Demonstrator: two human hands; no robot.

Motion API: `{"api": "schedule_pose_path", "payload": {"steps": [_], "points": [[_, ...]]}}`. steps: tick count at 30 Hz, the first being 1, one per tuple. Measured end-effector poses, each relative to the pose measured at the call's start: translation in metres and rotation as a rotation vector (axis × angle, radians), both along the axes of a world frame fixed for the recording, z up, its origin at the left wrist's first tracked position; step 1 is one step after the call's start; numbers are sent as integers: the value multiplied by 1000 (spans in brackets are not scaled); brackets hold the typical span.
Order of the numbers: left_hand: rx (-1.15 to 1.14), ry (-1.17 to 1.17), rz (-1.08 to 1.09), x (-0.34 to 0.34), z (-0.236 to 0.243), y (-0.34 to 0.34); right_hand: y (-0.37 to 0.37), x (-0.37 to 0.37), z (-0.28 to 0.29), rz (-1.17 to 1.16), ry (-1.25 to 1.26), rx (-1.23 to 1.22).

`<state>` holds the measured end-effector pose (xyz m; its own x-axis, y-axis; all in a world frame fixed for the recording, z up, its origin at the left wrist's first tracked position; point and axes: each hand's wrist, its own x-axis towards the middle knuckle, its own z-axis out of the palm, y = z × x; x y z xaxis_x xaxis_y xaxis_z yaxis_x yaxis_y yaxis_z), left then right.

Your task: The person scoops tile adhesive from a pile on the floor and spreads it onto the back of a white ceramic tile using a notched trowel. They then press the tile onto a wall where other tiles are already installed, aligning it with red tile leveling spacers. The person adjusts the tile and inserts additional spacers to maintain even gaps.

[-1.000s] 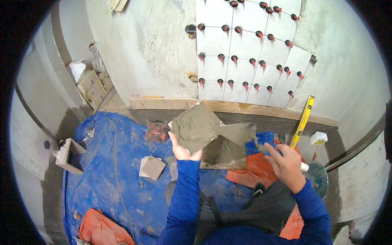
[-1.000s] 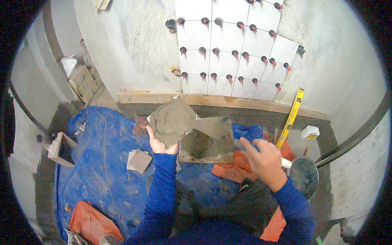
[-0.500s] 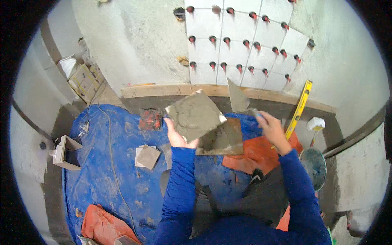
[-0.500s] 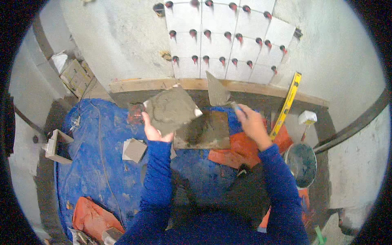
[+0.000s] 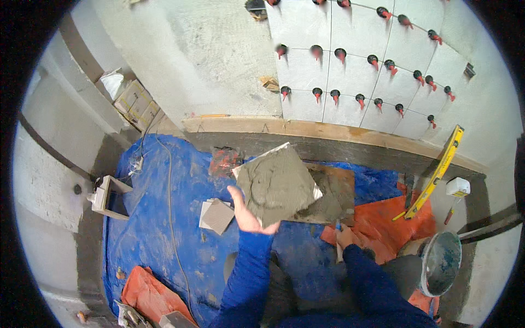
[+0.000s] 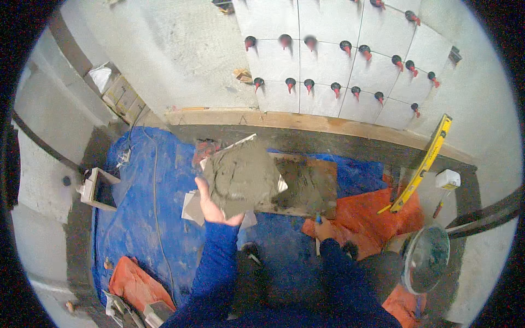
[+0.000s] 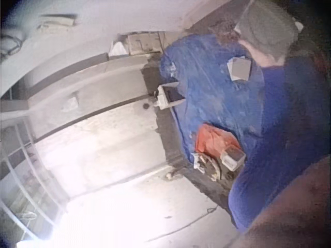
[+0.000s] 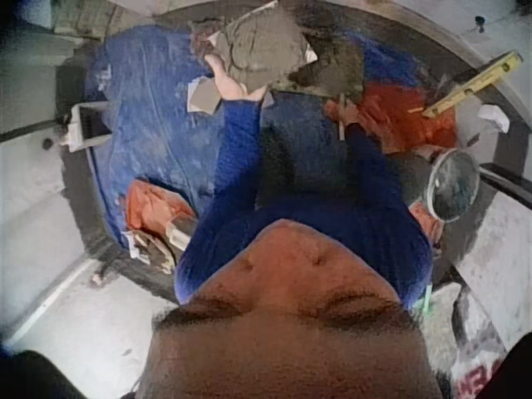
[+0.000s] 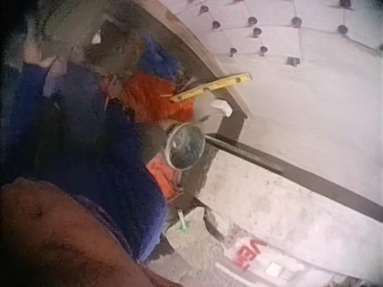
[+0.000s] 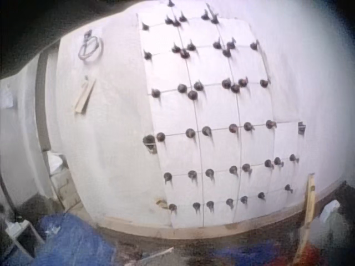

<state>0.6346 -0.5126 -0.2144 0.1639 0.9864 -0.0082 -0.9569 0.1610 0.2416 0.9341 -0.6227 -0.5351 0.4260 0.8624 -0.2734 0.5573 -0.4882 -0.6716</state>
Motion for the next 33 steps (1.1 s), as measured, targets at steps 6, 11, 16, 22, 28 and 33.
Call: {"api": "schedule_pose_path", "payload": {"steps": [6,11,16,22,28,33], "points": [[-178,162,63,13,-27,19,43,-27,32,-86,-330,65],[-293,32,35,22,-40,38,115,-34,162,72,433,497],[-254,-5,162,38,6,52,120,-23,340,358,365,533],[-105,-7,284,69,114,61,122,-29,497,240,677,462],[160,-86,123,118,285,75,125,-11,700,313,730,623],[274,-1,55,151,443,90,116,16,837,432,604,725]]}}
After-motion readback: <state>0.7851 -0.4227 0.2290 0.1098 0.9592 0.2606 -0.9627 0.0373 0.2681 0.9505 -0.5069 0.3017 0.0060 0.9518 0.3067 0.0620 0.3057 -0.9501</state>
